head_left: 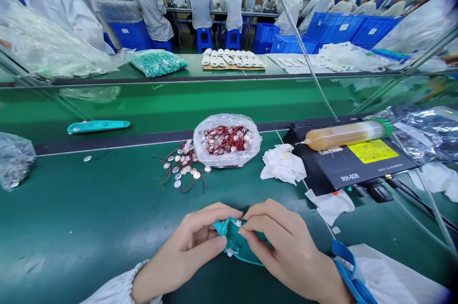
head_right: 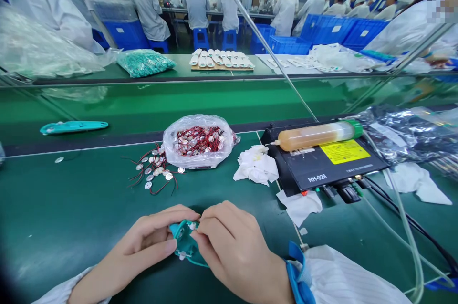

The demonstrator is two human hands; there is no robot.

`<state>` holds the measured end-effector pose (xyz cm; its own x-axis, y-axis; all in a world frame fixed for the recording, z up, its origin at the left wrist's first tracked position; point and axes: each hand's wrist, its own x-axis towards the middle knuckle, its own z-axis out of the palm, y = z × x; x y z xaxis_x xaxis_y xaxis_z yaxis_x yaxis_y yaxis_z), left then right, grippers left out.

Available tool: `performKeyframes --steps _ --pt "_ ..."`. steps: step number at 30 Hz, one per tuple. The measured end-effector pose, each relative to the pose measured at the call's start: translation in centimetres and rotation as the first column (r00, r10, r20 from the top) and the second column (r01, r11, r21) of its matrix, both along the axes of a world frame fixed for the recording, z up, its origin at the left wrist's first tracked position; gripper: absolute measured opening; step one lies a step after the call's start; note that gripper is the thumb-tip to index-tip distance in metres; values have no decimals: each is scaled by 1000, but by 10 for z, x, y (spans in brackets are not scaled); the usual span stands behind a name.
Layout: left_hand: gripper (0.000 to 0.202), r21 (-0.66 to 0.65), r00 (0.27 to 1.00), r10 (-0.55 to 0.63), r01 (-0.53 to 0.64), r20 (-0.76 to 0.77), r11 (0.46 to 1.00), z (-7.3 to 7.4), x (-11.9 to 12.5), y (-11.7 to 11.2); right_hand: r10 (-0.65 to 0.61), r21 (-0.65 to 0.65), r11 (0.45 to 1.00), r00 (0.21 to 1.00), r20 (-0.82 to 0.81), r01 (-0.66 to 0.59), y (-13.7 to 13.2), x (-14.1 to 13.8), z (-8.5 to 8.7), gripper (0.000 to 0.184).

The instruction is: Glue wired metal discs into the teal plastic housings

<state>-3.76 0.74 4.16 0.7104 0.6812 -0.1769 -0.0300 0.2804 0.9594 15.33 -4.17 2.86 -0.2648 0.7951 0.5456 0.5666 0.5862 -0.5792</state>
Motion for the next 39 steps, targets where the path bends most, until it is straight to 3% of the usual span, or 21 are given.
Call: performKeyframes --steps 5,12,21,31,35,39 --pt "32 2 1000 -18 18 0 1000 0 1 2 -13 -10 1000 1000 28 13 2 0 2 11" --pt "30 25 1000 -23 23 -16 999 -10 -3 2 -10 -46 999 1000 3 10 3 0 1 11" --pt "27 -123 998 19 -26 -61 992 -3 2 1 -67 -255 967 977 -205 13 6 -2 -1 12" --pt "30 -148 1000 2 -5 -19 989 -8 2 -1 -80 -233 972 980 -183 35 5 -2 -6 13" --pt "33 -105 999 7 -13 -51 994 -9 1 -2 -64 -262 965 982 -177 15 6 -1 -5 13" --pt "31 85 995 40 -32 -94 996 -9 2 -4 -42 -307 952 987 -158 -9 7 2 -3 13"
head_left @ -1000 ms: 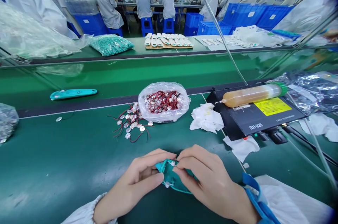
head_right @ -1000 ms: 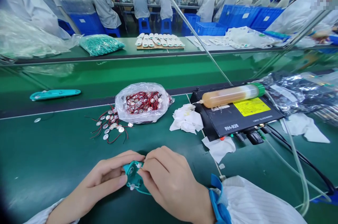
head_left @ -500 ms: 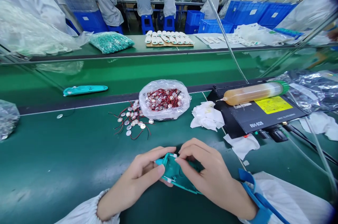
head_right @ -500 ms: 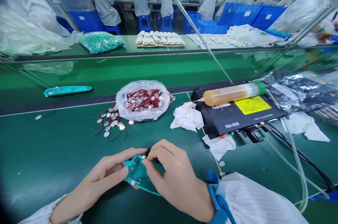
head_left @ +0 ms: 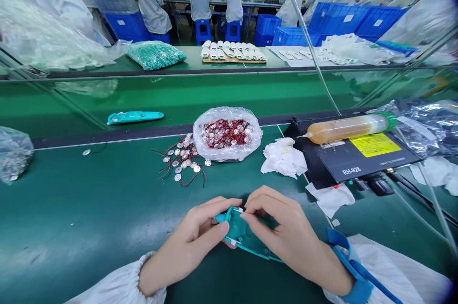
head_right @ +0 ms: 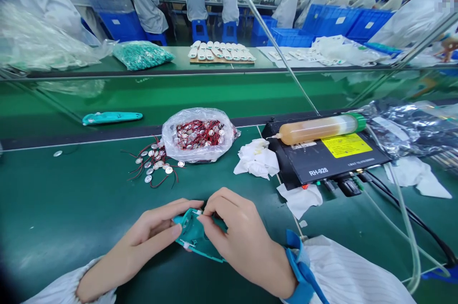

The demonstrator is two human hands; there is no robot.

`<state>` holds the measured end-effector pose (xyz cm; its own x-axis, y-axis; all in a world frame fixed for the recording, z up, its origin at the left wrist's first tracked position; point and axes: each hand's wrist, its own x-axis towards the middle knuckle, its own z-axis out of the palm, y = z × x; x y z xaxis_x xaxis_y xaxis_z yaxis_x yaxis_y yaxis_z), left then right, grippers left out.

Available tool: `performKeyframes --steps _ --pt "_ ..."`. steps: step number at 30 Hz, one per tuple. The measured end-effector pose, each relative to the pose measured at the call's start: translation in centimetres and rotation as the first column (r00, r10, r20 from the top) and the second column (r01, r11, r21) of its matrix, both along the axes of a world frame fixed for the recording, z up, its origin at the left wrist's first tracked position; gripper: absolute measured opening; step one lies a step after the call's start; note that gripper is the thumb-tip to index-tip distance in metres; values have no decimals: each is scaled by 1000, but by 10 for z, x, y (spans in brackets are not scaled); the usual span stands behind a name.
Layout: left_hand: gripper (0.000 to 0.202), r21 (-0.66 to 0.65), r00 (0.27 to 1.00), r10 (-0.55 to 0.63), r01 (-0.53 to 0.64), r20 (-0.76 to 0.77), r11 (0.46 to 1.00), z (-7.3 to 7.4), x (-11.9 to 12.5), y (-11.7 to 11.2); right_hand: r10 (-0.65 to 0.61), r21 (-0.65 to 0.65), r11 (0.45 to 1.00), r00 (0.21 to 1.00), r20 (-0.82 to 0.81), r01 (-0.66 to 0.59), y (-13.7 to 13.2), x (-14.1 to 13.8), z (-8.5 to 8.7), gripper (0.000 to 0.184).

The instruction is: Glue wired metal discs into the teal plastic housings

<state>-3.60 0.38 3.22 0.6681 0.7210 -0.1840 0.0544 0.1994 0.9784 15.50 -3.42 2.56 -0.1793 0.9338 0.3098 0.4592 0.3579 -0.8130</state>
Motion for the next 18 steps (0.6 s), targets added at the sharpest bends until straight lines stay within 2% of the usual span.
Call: performKeyframes --steps 4,7,12,18 --pt "27 239 982 85 -43 -167 970 2 6 -4 23 15 1000 1000 9 -23 0 -1 -1 14" --pt "23 361 950 186 -86 -252 929 1 12 -6 41 41 998 999 17 -42 0 -3 -2 14" --pt "20 365 918 268 -153 -291 918 -4 17 -8 48 51 997 998 51 -51 -1 -5 -5 14" --pt "20 332 916 254 -147 -310 932 -7 16 -7 68 9 998 997 34 -68 -1 -4 -9 16"
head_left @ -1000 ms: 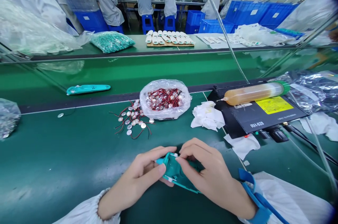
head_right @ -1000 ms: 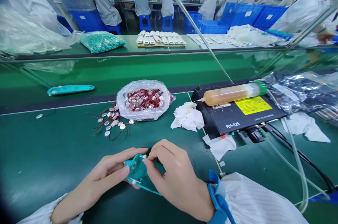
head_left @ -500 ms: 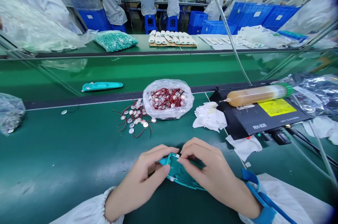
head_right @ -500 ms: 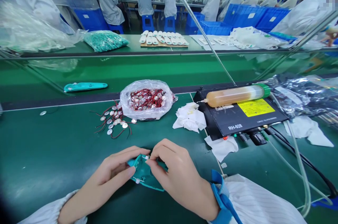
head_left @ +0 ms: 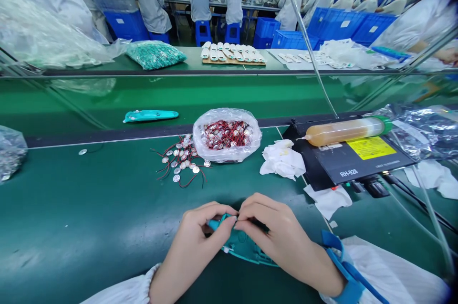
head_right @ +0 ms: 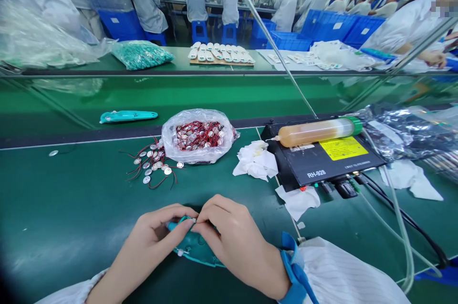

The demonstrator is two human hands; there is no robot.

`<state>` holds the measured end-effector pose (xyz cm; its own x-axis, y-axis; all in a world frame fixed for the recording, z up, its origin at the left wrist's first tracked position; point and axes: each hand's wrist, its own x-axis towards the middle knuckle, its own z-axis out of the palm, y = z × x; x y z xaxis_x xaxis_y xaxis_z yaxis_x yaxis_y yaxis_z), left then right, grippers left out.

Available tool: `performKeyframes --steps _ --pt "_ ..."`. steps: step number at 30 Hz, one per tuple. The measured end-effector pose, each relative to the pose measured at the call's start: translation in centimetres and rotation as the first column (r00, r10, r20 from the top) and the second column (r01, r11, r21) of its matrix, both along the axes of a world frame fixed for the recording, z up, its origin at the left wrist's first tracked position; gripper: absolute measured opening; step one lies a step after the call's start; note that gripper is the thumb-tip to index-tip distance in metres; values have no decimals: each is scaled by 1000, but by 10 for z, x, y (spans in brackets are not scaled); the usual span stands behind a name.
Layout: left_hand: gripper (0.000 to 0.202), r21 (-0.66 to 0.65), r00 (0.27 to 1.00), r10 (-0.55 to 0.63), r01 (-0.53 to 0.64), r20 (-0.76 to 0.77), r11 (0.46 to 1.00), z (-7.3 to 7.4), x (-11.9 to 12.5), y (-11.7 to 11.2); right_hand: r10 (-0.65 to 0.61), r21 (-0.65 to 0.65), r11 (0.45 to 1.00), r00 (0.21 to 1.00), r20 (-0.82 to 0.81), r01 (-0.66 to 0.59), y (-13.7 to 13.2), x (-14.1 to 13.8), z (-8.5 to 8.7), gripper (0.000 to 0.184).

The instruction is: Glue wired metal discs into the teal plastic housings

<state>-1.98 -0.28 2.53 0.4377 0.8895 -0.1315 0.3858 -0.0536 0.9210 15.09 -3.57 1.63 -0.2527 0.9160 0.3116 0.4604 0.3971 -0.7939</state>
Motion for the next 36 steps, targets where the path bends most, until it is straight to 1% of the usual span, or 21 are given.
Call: performKeyframes --steps 2,3,5,8,10,12,17,19,21,24,27,31,36 --pt "19 6 1000 -2 2 -4 1000 0 0 1 3 -39 999 999 -32 -4 1 1 1 15" --pt "19 13 1000 1 -1 -8 1000 0 0 1 4 -81 997 999 -54 -9 2 1 3 15" --pt "20 24 1000 11 -11 -15 1000 1 0 2 -3 -217 976 995 -99 -18 5 3 6 14" --pt "21 14 999 43 -43 -21 999 2 -1 2 -38 -439 898 992 -121 -19 9 5 11 13" --pt "21 -6 998 58 -58 -15 998 2 -1 2 -45 -521 853 991 -123 -26 10 5 12 12" --pt "21 -28 998 65 -65 -12 998 3 -1 2 -37 -564 824 990 -135 -47 11 6 11 13" --pt "23 -82 998 66 -67 -22 994 3 -2 2 -28 -616 781 979 -202 -105 11 6 9 15" --pt "23 -63 998 63 -64 -27 996 3 -2 2 -46 -640 760 972 -232 -117 12 5 10 14" --pt "21 -5 998 54 -54 -19 999 3 -1 2 -65 -657 744 965 -255 -124 13 4 10 14" --pt "20 102 1000 22 -22 -1 995 1 -1 1 -80 -653 745 954 -288 -135 13 3 9 13" --pt "20 164 1000 -5 3 13 986 1 -2 1 -96 -627 770 952 -290 -114 12 2 10 12" --pt "19 175 998 -12 2 60 985 2 -3 0 -113 -542 838 950 -290 -66 8 0 10 8" --pt "19 192 990 -16 -11 138 981 8 -3 0 -120 -455 890 957 -263 -14 4 -2 7 7"
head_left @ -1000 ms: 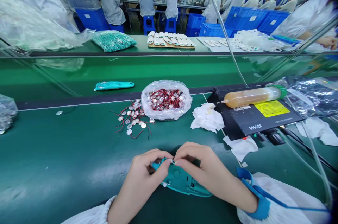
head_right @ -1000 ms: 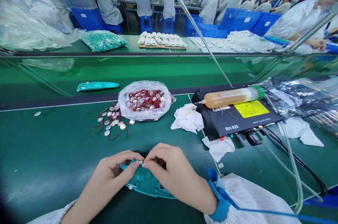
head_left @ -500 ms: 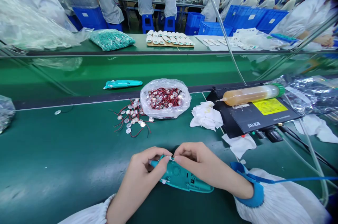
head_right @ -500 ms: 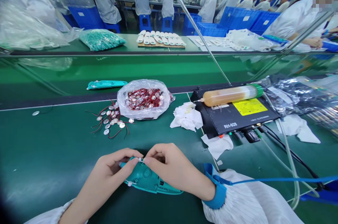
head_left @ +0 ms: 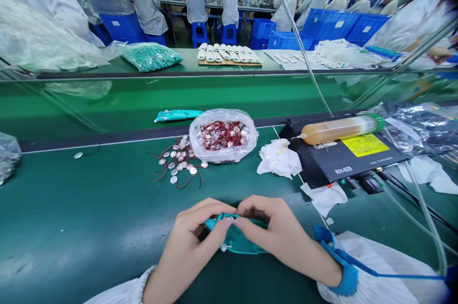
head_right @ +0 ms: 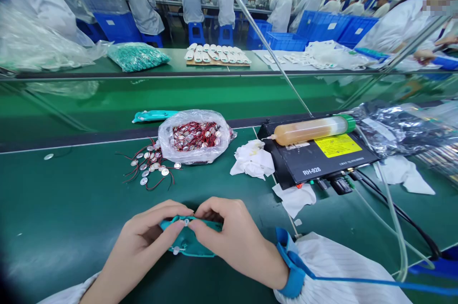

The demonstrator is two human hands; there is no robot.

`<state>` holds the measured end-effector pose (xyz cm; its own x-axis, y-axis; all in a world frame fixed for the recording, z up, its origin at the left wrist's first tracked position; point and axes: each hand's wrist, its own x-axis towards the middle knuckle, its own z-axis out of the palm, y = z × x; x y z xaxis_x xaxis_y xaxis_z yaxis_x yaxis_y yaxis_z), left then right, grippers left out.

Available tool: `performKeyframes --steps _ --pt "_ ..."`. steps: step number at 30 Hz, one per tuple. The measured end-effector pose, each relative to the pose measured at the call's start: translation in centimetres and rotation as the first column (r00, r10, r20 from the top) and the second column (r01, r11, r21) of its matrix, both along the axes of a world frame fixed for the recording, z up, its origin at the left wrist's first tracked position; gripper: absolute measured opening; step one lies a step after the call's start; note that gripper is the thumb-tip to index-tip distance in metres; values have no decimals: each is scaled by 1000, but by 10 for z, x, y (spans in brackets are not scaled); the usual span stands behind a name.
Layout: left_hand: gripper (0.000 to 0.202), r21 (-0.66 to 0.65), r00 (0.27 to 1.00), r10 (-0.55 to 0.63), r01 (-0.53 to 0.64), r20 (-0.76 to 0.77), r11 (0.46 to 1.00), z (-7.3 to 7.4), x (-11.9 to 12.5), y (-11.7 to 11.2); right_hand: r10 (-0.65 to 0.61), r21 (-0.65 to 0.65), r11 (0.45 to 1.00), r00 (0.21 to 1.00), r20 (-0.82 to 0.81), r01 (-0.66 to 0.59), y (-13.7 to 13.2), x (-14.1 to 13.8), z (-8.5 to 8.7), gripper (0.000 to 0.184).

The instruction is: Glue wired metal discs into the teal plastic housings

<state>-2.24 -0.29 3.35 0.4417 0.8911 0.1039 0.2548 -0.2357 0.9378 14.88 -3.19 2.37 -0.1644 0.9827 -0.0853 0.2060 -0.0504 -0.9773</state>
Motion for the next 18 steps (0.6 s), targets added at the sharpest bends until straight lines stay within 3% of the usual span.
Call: performKeyframes --steps 12,18 --pt "17 136 999 -22 27 -38 990 3 -5 2 -35 283 959 980 197 -23 -1 1 7 9" --pt "15 221 998 13 2 -68 975 -2 -4 -4 -59 336 941 971 230 -22 -7 -1 2 8"
